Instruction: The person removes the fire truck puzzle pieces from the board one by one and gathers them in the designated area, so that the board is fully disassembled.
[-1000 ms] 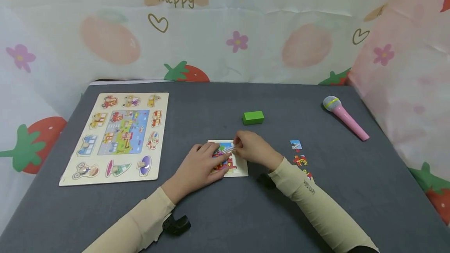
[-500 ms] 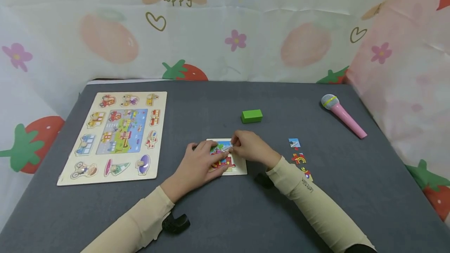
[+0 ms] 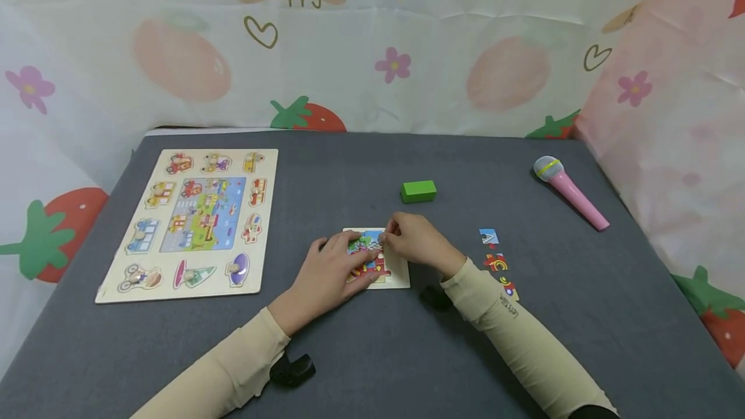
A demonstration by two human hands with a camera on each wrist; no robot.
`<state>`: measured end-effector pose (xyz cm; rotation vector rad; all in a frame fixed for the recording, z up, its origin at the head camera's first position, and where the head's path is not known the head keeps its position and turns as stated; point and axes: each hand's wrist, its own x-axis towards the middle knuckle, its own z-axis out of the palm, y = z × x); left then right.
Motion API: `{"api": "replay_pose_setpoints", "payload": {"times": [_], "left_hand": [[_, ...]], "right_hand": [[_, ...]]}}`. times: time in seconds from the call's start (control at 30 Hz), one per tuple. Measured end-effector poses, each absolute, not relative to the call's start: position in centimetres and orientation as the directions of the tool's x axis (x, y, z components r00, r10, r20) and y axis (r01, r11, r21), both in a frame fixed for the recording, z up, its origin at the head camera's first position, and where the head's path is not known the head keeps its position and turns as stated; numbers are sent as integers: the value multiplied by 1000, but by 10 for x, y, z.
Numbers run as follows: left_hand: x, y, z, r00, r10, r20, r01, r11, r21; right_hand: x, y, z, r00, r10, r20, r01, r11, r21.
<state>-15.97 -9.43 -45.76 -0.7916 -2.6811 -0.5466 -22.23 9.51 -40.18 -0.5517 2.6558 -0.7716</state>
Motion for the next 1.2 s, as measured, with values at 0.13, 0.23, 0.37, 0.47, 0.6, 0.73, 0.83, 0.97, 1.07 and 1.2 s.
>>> {"api": "replay_pose_setpoints", "payload": {"times": [0.13, 0.23, 0.37, 0.47, 0.6, 0.73, 0.83, 0.97, 1.07, 1.2], "left_hand": [[-160, -94, -457, -819, 452, 354, 555, 782, 283], [-160, -95, -457, -822, 453, 344, 552, 783, 288], [-160, -95, -459, -820, 460, 339, 556, 779, 288], [-160, -96, -459, -818, 464, 338, 560, 775, 292], [-161, -95, -459, -814, 467, 346, 567, 769, 296], [-161, -96, -459, -815, 462, 350, 565, 769, 299], [-162, -96, -459, -819, 458, 346, 560, 770, 306], [-162, -97, -460, -823, 450, 347, 554, 769, 319], [-163, -96, -462, -818, 444, 367, 558, 768, 314], [-164, -96, -464, -810, 440, 388, 564, 766, 308]], "right_hand": [[-224, 95, -402, -876, -441, -197, -265, 780, -567], [-226, 94, -403, -876, -440, -198, -262, 778, -571], [-228, 93, -406, -880, -435, -193, -255, 774, -580], [-229, 93, -408, -883, -432, -186, -253, 770, -585], [-230, 94, -408, -888, -428, -169, -255, 764, -593], [-232, 93, -408, -901, -403, -163, -235, 766, -598], [-233, 91, -408, -906, -391, -162, -228, 773, -592], [-233, 90, -408, -909, -386, -159, -227, 777, -586], [-233, 89, -408, -909, -382, -166, -218, 776, -592], [-233, 89, -407, -907, -384, -173, -211, 769, -603]]}}
